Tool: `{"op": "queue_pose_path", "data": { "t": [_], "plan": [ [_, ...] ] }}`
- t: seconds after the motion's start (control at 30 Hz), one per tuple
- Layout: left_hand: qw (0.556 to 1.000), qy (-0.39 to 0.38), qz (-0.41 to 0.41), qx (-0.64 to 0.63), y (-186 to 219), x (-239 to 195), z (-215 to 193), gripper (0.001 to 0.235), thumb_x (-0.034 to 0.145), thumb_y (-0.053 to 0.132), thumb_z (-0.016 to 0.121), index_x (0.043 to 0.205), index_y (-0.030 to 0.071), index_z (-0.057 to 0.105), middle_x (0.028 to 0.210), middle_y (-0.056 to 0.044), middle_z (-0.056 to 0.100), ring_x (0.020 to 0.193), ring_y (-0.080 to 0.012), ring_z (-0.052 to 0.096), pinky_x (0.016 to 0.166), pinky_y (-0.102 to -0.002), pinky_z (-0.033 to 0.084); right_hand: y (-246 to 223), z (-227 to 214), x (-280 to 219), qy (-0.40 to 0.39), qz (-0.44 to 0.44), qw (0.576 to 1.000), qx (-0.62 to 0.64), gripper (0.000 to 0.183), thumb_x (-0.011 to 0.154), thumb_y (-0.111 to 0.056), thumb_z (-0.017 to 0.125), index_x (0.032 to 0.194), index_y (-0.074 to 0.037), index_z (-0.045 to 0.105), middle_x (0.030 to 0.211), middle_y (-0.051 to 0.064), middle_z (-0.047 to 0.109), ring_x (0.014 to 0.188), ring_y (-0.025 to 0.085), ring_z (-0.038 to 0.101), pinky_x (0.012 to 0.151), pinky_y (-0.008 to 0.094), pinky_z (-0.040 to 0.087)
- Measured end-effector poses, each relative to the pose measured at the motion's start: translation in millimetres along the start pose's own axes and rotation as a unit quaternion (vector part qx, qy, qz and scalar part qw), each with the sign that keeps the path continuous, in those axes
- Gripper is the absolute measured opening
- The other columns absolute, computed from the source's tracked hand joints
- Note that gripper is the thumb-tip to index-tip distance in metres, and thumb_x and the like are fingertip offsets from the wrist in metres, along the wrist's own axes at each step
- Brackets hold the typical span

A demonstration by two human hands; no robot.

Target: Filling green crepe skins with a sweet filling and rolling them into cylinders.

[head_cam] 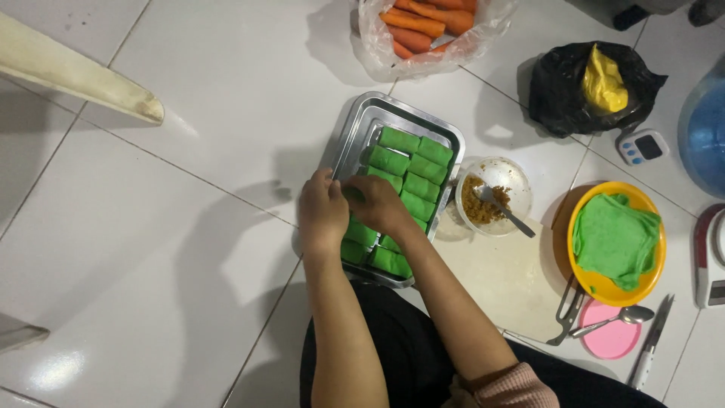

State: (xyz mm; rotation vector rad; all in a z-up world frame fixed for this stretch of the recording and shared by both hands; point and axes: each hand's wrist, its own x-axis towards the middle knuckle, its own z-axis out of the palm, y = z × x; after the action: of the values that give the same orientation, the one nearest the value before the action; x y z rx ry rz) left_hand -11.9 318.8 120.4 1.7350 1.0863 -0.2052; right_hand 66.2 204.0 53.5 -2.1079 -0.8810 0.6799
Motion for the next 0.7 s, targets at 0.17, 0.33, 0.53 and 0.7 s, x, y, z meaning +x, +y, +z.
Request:
{"op": "queue_pose_path", "data": {
  "t": [0.17,0.33,0.53,0.7],
  "plan": [
    [1.000,-0.008,-0.009,-0.014,9.6,-7.6,-4.0,0.045,0.104,0.020,0.038,0.144,0.004,0.052,0.135,-0.020,0.060,0.131,-0.0364,0.057,0.110,-0.050,0.046,-5.1,-19.0,11.0,0.006,-0.111,0.994,-0.004,0.017,0.092,-0.009,0.069,0.108,-0.007,0.072,0.097,0.023,0.069,0.096,0.049,0.068,0.086,0.055,0.055],
    [1.000,-0.011,0.001,0.004,7.7,-1.9,-1.2,0.044,0.105,0.019,0.037,0.144,0.004,0.052,0.134,-0.019,0.061,0.130,-0.0354,0.058,0.107,-0.049,0.049,3.2,-17.2,25.9,-0.068,-0.124,0.990,-0.014,0.018,0.094,-0.012,0.063,0.109,-0.009,0.073,0.098,0.022,0.070,0.100,0.046,0.068,0.090,0.054,0.055],
    [1.000,-0.018,0.005,0.004,12.9,-4.5,-1.4,0.044,0.105,0.018,0.037,0.144,0.003,0.051,0.132,-0.021,0.061,0.128,-0.0378,0.059,0.106,-0.051,0.049,-0.5,-15.4,25.7,-0.099,-0.063,0.992,-0.053,0.035,0.092,-0.009,0.058,0.125,0.000,0.065,0.107,0.029,0.071,0.106,0.050,0.067,0.096,0.059,0.052],
    [0.999,-0.026,0.014,0.014,8.1,-0.3,4.5,0.044,0.105,0.019,0.037,0.144,0.004,0.051,0.132,-0.019,0.062,0.128,-0.0357,0.060,0.105,-0.049,0.051,5.3,-16.6,25.5,-0.119,-0.047,0.992,-0.002,0.035,0.093,-0.020,0.057,0.124,-0.007,0.065,0.109,0.026,0.072,0.106,0.050,0.066,0.094,0.059,0.052]
  ]
}}
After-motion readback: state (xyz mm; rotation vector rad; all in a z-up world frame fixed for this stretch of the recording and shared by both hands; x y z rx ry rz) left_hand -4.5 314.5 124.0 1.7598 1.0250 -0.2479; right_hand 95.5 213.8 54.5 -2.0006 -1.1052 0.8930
